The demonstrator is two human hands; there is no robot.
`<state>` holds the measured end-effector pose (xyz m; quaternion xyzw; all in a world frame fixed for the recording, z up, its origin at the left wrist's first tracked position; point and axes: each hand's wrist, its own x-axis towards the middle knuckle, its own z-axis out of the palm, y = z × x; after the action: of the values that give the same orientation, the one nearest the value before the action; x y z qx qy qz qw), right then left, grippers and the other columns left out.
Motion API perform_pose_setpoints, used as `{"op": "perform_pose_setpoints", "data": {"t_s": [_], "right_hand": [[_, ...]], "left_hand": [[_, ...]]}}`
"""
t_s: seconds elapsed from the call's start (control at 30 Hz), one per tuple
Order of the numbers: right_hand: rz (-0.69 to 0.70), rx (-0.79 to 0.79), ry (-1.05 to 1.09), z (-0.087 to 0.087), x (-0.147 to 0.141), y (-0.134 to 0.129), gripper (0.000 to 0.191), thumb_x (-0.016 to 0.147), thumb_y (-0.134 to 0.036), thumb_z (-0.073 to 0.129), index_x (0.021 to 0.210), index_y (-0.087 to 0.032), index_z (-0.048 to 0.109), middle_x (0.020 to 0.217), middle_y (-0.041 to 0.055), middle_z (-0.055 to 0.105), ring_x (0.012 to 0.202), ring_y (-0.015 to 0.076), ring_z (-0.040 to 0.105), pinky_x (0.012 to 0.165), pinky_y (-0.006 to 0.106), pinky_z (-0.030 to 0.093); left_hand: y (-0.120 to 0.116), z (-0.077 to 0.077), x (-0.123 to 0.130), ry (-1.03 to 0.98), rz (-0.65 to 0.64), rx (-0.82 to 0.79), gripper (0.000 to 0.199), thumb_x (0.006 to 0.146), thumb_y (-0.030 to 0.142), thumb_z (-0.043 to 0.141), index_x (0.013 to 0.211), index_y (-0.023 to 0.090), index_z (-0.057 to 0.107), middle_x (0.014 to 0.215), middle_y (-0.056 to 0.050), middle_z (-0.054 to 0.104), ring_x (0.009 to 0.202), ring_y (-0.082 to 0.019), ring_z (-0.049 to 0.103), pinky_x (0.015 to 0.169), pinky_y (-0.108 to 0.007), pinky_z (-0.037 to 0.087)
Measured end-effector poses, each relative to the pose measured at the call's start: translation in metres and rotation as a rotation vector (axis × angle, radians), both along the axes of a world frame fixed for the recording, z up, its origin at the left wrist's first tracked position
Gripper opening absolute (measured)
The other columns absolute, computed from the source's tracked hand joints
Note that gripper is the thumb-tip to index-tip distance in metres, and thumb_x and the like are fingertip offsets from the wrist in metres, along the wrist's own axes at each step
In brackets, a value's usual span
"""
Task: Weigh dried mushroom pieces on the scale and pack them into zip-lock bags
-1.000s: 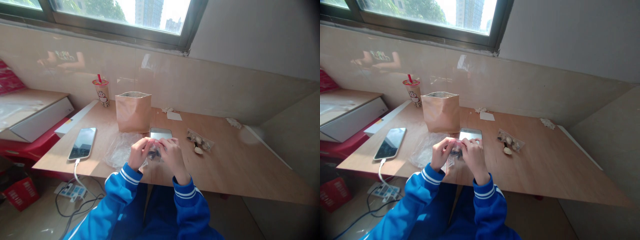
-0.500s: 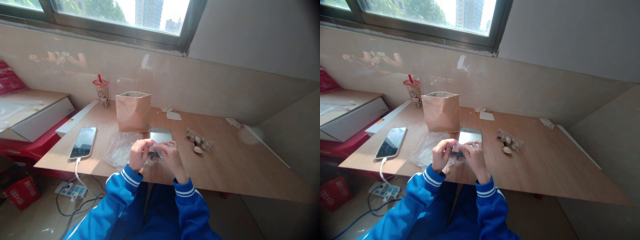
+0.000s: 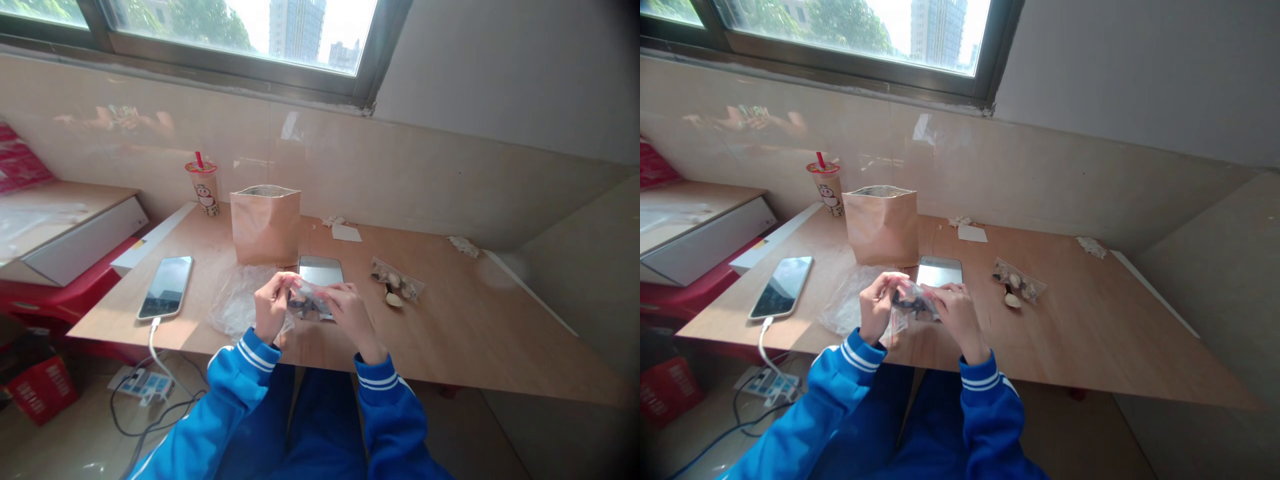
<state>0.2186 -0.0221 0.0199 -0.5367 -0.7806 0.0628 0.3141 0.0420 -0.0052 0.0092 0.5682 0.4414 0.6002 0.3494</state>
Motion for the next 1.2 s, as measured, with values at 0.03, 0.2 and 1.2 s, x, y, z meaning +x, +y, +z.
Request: {"op": "perform_pose_setpoints", "data": {"t_s": [0.03,0.2,1.2], "right_hand": [[0.009,-0.016,0.007,0.001,0.002,0.0,0.028,0.097,-0.03,0.047,0.113,-0.029,0.07,0.089,0.0028,0.074,0.083,0.02,0.063,0.079,0.035,0.046],[0.051,-0.077,0.242,-0.003,0.015,-0.001,0.027,0.096,-0.035,0.049,0.096,-0.026,0.075,0.092,0.0035,0.075,0.085,0.0215,0.066,0.078,0.036,0.049],[-0.581,0.103,-0.215,-0.109,0.141,0.012,0.026,0.088,-0.028,0.047,0.105,-0.019,0.065,0.108,0.015,0.062,0.096,0.0294,0.054,0.085,0.047,0.043]], "left_hand": [[0.0,0.0,0.0,-0.041,0.011,-0.02,0.025,0.092,0.035,0.049,0.089,0.018,0.067,0.071,0.0,0.068,0.061,-0.012,0.059,0.063,-0.023,0.047],[0.004,0.0,0.0,-0.224,-0.007,-0.116,0.03,0.091,0.04,0.05,0.085,0.015,0.065,0.072,-0.003,0.069,0.057,-0.012,0.059,0.058,-0.024,0.047],[0.004,-0.027,-0.027,0.301,-0.139,-0.074,0.038,0.095,0.041,0.04,0.081,0.019,0.068,0.083,-0.004,0.067,0.079,-0.017,0.062,0.076,-0.027,0.047]]}}
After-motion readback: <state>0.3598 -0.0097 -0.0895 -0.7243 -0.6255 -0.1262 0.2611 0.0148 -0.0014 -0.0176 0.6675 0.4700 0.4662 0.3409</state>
